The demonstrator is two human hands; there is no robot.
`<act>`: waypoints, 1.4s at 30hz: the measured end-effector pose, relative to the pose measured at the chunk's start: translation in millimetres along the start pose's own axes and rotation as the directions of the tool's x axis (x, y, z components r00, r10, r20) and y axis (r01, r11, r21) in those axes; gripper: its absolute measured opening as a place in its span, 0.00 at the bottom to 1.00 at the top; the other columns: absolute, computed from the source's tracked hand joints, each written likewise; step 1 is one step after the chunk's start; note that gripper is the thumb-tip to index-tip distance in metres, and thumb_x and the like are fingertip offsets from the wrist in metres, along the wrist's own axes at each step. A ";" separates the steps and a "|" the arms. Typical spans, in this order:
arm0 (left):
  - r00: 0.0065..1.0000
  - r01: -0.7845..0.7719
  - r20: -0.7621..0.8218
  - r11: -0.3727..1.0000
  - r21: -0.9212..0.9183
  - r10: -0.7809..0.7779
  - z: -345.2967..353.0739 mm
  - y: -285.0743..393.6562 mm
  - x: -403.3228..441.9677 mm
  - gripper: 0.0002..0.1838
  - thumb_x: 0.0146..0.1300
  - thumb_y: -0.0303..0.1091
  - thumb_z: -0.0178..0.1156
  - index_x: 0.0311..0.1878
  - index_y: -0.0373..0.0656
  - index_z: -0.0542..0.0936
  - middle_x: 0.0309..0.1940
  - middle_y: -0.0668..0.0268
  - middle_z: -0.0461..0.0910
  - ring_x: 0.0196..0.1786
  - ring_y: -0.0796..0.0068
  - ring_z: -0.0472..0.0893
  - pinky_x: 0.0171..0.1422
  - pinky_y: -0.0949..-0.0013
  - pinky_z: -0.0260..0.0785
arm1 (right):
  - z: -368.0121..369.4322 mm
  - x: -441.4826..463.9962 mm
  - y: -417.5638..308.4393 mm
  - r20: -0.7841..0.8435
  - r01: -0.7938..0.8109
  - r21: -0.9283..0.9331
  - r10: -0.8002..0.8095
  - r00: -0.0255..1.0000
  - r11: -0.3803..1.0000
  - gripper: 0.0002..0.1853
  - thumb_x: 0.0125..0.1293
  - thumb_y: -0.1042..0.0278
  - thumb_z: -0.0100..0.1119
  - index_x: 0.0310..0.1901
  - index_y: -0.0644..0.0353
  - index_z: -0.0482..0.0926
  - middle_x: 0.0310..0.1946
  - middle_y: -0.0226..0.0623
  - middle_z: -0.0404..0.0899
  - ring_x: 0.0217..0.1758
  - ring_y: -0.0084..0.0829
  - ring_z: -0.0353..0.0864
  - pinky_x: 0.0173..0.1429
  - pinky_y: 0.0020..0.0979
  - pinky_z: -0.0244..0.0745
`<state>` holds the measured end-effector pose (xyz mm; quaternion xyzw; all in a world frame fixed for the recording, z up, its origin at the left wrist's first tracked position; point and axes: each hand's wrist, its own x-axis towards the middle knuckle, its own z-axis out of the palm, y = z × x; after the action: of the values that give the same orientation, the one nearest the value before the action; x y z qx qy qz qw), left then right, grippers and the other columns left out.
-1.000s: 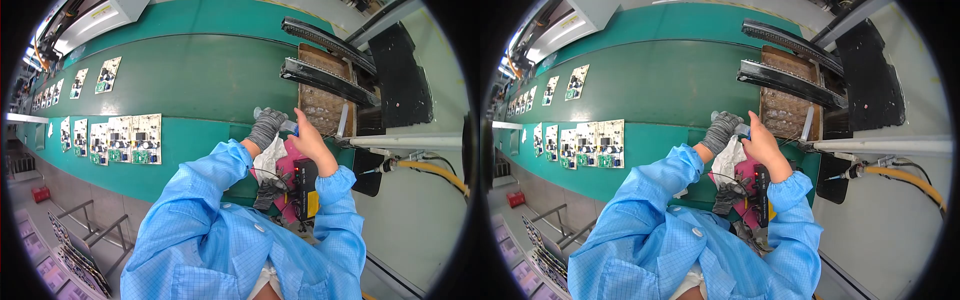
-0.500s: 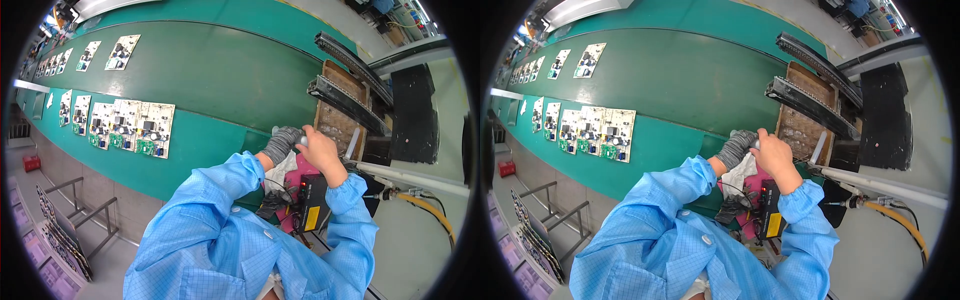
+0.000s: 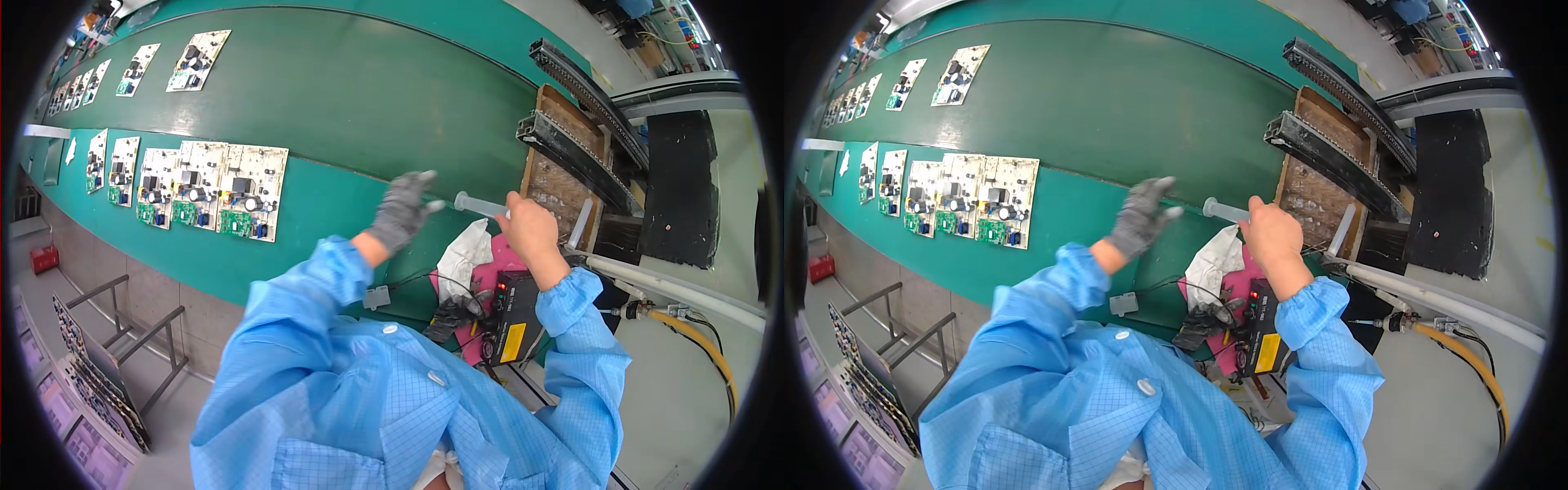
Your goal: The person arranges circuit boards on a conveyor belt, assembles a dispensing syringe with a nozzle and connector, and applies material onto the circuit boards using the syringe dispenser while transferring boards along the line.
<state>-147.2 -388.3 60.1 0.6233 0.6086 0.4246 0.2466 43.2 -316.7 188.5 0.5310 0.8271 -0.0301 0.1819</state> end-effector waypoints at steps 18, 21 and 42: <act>0.619 -0.140 0.781 0.967 0.211 -0.080 -55.8 -3.9 -139.3 0.41 0.43 0.43 0.71 0.64 0.54 0.66 0.52 0.56 0.70 0.55 0.57 0.71 0.60 0.60 0.65 | -5.5 8.4 -25.0 0.067 -0.002 -0.133 0.011 0.998 0.991 0.14 0.57 0.60 0.61 0.39 0.58 0.72 0.34 0.43 0.79 0.38 0.44 0.81 0.39 0.41 0.77; 0.684 0.007 0.727 0.997 0.074 -0.059 -68.4 -17.6 -133.5 0.42 0.40 0.42 0.73 0.62 0.51 0.67 0.52 0.55 0.69 0.55 0.56 0.71 0.62 0.61 0.64 | -3.3 7.8 -23.2 0.061 -0.017 -0.121 0.024 0.998 0.992 0.14 0.57 0.60 0.61 0.39 0.58 0.71 0.34 0.42 0.80 0.38 0.45 0.81 0.39 0.41 0.77; 0.591 0.164 0.659 0.869 0.467 -0.466 -47.7 -6.8 -144.7 0.35 0.43 0.57 0.67 0.49 0.40 0.76 0.47 0.56 0.72 0.52 0.58 0.72 0.60 0.58 0.63 | -1.4 6.8 -20.5 0.059 -0.050 -0.081 0.055 0.997 0.995 0.15 0.57 0.59 0.61 0.39 0.59 0.71 0.32 0.43 0.80 0.37 0.45 0.82 0.39 0.42 0.77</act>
<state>-175.9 -537.3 46.0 0.6554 0.6187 -0.0428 0.4310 22.1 -319.4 184.6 0.5437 0.8074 -0.0087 0.2290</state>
